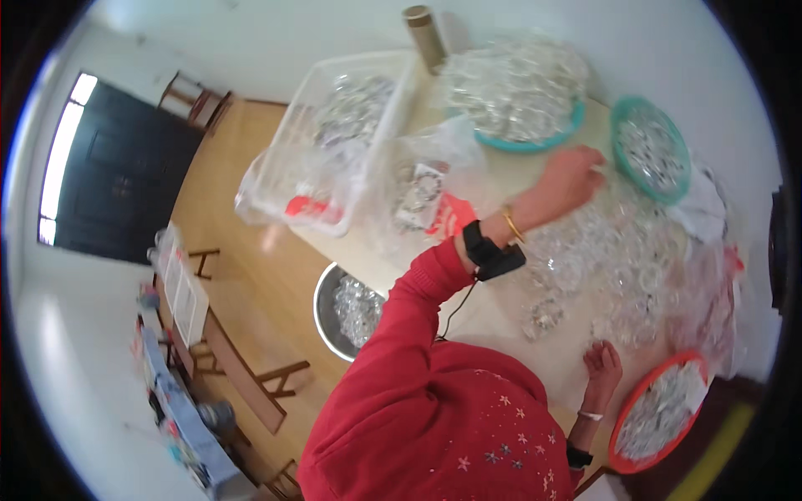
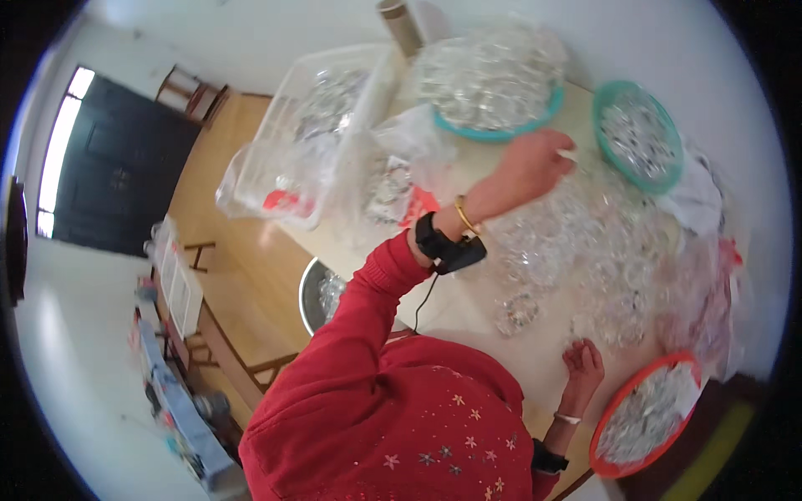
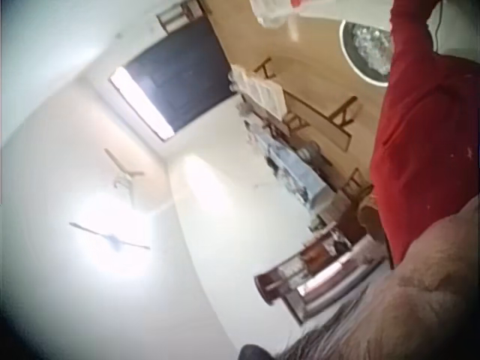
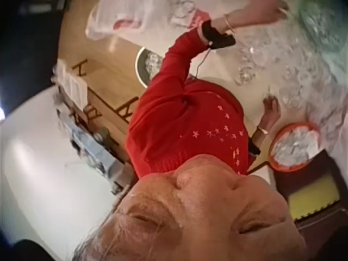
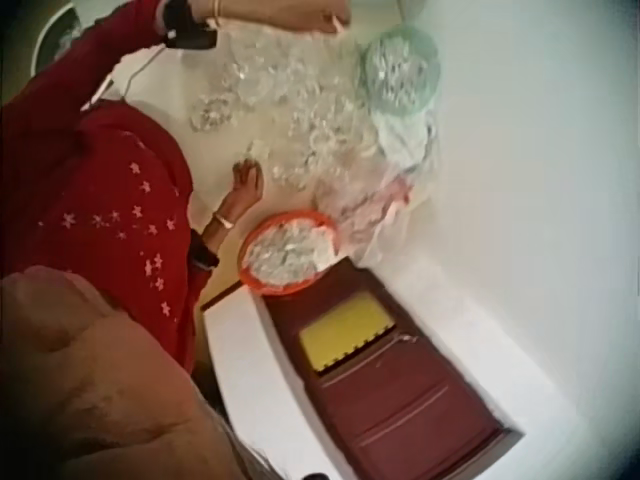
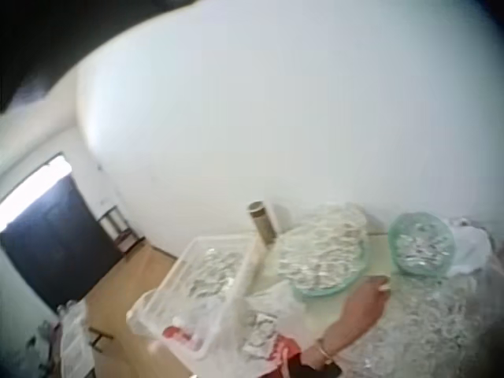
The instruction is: Sort small plastic components from a large pile and place them into small individual plastic bags.
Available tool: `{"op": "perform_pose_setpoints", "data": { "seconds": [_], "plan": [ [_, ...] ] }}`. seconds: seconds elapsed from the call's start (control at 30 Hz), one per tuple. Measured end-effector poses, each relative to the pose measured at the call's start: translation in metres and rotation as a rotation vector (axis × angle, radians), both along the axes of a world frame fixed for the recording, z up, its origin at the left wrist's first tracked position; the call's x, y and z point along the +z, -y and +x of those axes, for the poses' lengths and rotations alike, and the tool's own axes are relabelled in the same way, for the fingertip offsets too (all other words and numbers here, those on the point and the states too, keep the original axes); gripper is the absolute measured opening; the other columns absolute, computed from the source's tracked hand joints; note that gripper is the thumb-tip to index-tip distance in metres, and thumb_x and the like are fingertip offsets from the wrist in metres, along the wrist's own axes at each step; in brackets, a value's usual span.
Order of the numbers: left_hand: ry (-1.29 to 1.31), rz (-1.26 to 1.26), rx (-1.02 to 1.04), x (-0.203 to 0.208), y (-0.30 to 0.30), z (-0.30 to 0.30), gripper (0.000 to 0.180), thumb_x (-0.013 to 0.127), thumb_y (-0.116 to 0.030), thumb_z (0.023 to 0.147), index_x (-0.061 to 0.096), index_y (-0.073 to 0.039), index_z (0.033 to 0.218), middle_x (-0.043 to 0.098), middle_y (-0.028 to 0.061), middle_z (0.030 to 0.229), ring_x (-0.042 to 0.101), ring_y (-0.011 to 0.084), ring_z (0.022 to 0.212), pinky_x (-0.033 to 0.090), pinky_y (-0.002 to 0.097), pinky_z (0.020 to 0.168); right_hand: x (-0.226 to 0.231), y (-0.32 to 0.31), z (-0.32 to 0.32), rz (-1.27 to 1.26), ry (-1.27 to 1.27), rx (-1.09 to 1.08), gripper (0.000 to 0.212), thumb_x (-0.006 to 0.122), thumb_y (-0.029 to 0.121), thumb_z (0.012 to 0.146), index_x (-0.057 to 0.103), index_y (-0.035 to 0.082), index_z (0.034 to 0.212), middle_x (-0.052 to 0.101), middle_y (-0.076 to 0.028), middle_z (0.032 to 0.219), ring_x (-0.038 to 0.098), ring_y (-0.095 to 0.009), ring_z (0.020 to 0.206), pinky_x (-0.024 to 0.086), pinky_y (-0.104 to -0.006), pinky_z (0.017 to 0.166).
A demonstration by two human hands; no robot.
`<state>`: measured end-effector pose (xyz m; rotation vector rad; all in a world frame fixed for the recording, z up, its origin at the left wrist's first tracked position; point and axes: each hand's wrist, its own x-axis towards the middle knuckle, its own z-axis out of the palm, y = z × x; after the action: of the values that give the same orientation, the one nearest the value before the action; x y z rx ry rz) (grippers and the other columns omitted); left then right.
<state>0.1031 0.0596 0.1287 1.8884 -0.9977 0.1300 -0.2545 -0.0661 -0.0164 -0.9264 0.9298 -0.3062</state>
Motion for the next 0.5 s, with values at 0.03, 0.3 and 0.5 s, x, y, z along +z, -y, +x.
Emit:
{"op": "perform_pose_setpoints", "data": {
  "seconds": [0.03, 0.3, 0.5],
  "plan": [
    [0.006, 0.001, 0.042, 0.021, -0.01, -0.01, 0.022, 0.063, -0.015, 0.076, 0.063, 0.0, 0.092, 0.064, 0.0168, 0.086, 0.064, 0.0304, 0.075, 0.048, 0.041, 0.068, -0.003, 0.002, 0.002, 0.001, 0.006, 0.042, 0.026, 0.055, 0.014, 0.09, 0.056, 0.001, 0.112, 0.064, -0.01, 0.092, 0.063, -0.019, 0.078, 0.054, -0.0316, 0.072],
    [-0.079, -0.069, 0.304, 0.077, -0.159, 0.04, 0.018, 0.059, -0.015, 0.079, 0.067, -0.003, 0.088, 0.067, 0.0136, 0.077, 0.065, 0.0231, 0.067, 0.051, 0.0329, 0.063, -0.016, 0.022, 0.013, 0.07, -0.062, 0.116, 0.02, 0.054, 0.016, 0.091, 0.056, 0.005, 0.107, 0.065, -0.008, 0.089, 0.064, -0.017, 0.07, 0.055, -0.0296, 0.065],
    [-0.328, -0.122, 0.649, 0.046, -0.295, 0.132, 0.019, 0.059, -0.012, 0.075, 0.067, 0.003, 0.084, 0.065, 0.0136, 0.065, 0.064, 0.017, 0.055, 0.052, 0.0286, 0.057, -0.017, 0.023, 0.011, 0.072, -0.085, 0.102, 0.019, 0.054, 0.016, 0.091, 0.057, 0.006, 0.107, 0.065, -0.007, 0.088, 0.063, -0.016, 0.069, 0.055, -0.0295, 0.063]
  ]
}}
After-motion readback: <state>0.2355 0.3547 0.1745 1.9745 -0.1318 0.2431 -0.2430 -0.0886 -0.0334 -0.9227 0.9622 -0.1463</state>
